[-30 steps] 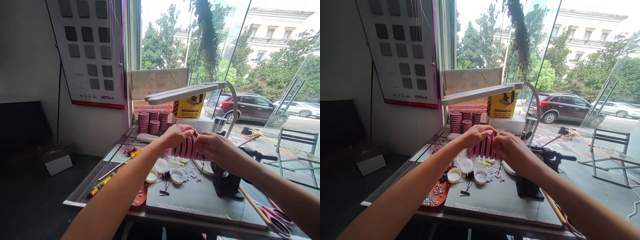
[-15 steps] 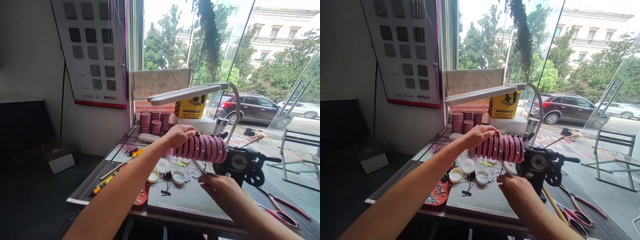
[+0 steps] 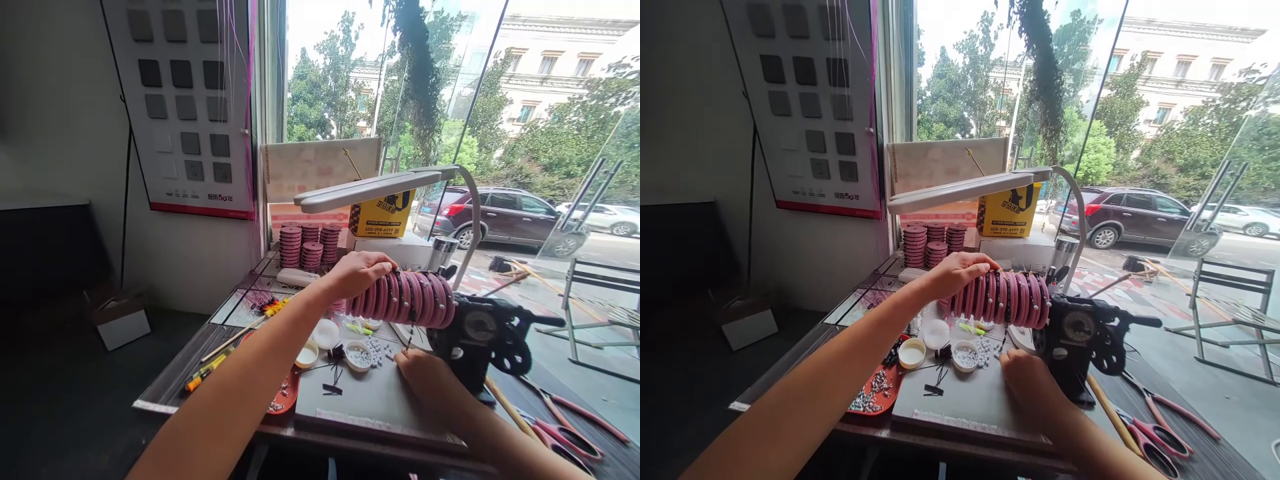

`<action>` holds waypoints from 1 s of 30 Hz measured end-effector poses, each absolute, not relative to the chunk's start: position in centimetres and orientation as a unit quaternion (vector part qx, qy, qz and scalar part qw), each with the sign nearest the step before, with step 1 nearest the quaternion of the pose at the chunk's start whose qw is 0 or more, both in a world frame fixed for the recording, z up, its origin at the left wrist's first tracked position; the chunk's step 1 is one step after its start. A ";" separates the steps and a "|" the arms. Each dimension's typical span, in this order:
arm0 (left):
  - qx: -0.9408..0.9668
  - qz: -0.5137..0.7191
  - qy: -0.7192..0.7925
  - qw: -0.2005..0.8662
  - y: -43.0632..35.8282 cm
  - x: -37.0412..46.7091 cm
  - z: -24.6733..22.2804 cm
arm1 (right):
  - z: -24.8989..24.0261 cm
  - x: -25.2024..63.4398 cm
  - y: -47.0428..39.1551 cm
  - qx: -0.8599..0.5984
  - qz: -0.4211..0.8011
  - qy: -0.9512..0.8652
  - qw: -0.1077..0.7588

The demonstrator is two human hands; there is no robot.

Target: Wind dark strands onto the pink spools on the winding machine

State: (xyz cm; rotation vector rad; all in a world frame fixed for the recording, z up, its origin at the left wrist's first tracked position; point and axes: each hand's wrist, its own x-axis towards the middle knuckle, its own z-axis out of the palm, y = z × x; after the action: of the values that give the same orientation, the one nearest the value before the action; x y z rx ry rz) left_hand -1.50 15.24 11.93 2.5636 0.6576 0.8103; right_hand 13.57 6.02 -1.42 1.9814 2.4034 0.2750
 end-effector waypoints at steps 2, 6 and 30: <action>0.910 0.287 0.234 0.188 15.2 -1.5 12.0 | -1.1 13.2 5.5 0.635 0.095 0.767 0.006; 0.910 0.283 0.223 0.202 15.3 -1.5 12.0 | 2.4 12.7 2.8 0.585 0.041 0.804 -0.099; 0.903 0.284 0.196 0.256 15.9 -1.5 12.0 | 11.7 12.9 6.6 0.511 0.027 0.807 -0.297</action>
State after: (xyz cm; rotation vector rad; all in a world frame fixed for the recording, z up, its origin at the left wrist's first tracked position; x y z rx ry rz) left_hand -1.49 15.90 12.00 2.4500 0.5321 0.7713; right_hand 12.92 6.61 11.74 2.0015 3.1624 0.1052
